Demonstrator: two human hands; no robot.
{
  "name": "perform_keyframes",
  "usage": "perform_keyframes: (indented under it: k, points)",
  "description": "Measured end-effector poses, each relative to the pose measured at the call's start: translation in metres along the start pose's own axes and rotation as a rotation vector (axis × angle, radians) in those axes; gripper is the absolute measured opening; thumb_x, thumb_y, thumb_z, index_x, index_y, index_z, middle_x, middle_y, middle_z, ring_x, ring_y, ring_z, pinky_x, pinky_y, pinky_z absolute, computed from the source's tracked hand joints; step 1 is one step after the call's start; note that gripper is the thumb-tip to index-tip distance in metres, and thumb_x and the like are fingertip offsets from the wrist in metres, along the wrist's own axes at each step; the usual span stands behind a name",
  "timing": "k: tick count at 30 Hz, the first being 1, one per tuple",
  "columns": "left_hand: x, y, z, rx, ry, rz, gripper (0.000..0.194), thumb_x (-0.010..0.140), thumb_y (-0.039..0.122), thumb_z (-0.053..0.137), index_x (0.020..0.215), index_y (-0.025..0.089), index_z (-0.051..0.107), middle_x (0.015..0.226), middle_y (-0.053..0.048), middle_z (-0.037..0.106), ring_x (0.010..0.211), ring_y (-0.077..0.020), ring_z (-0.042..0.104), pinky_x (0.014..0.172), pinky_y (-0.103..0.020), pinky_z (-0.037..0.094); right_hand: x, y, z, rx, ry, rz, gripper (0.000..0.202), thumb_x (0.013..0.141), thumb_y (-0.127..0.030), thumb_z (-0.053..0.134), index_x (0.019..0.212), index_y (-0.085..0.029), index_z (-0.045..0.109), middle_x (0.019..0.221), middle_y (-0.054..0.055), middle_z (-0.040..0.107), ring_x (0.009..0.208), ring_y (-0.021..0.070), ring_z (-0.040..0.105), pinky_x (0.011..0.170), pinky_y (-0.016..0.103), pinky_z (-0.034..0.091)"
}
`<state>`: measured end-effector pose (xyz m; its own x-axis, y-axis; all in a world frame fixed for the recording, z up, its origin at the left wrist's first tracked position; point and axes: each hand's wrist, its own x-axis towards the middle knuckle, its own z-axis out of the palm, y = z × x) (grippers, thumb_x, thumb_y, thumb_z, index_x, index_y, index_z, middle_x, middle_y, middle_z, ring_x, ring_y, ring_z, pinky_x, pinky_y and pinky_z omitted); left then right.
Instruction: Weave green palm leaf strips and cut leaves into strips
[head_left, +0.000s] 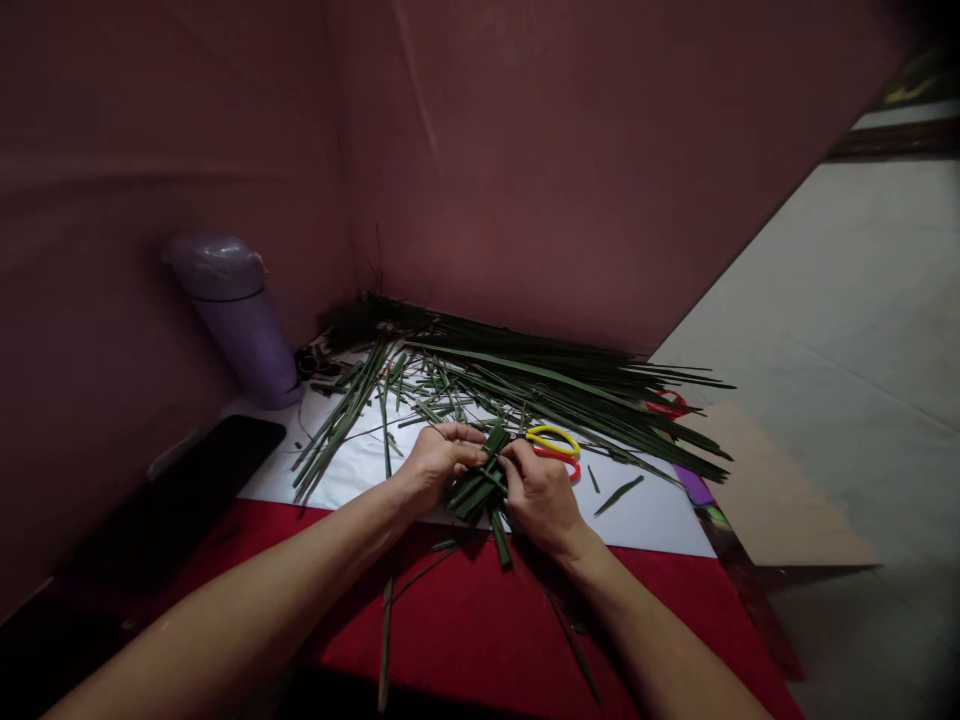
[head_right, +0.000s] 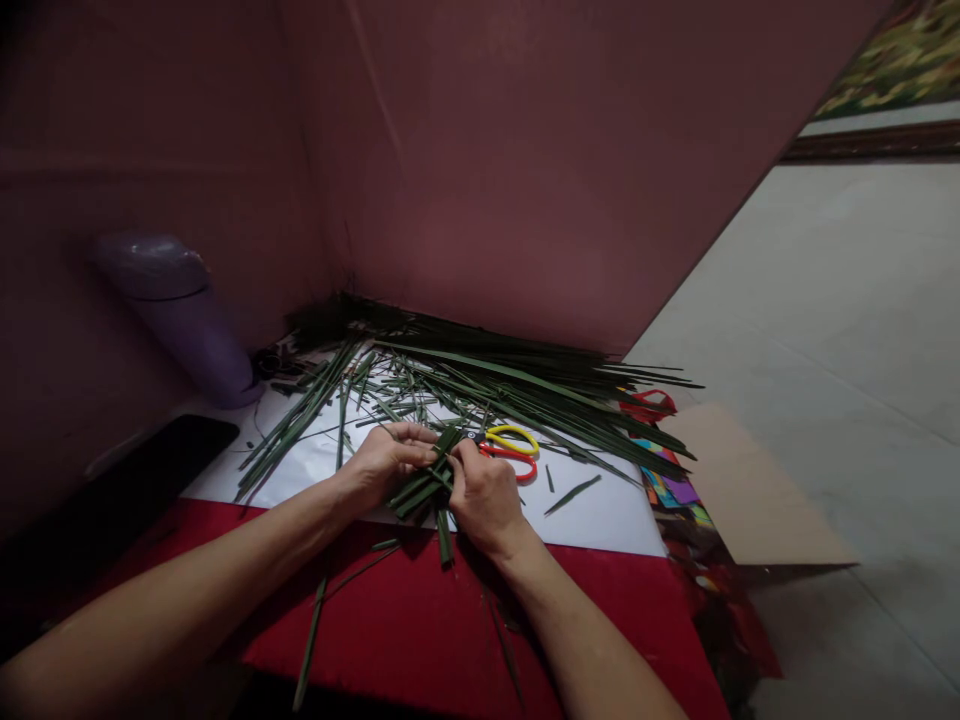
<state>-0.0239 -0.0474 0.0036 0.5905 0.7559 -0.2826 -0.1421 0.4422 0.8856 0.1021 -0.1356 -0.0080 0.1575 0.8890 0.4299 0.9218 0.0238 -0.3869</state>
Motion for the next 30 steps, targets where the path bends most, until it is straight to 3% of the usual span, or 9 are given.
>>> perform_keyframes:
  k: [10, 18, 30]
  points:
    - [0.0005, -0.0021, -0.0007, -0.049, -0.034, 0.011, 0.029, 0.051, 0.012, 0.073, 0.078, 0.011, 0.060, 0.058, -0.003, 0.061, 0.048, -0.0140, 0.057, 0.050, -0.027, 0.044, 0.0009, 0.0020, 0.0007, 0.009, 0.004, -0.012, 0.015, 0.086, -0.018, 0.040, 0.080, -0.018, 0.054, 0.066, 0.003, 0.062, 0.056, 0.0149, 0.056, 0.054, 0.023, 0.034]
    - [0.0025, -0.0058, -0.0025, -0.073, -0.086, 0.059, 0.032, 0.050, 0.013, 0.075, 0.079, 0.012, 0.061, 0.067, -0.004, 0.065, 0.058, -0.0162, 0.061, 0.061, -0.030, 0.047, -0.0003, 0.0007, -0.0009, -0.005, 0.056, -0.004, 0.016, 0.087, -0.021, 0.040, 0.079, -0.018, 0.054, 0.063, 0.003, 0.060, 0.054, 0.0140, 0.055, 0.054, 0.023, 0.034]
    - [0.0017, -0.0055, -0.0008, -0.025, 0.049, 0.067, 0.029, 0.048, 0.007, 0.071, 0.074, 0.012, 0.060, 0.060, -0.002, 0.062, 0.052, -0.0137, 0.058, 0.056, -0.027, 0.045, -0.0007, 0.0008, -0.0033, -0.043, -0.009, -0.053, 0.014, 0.087, -0.022, 0.041, 0.080, -0.018, 0.053, 0.063, 0.002, 0.061, 0.052, 0.0131, 0.054, 0.052, 0.023, 0.030]
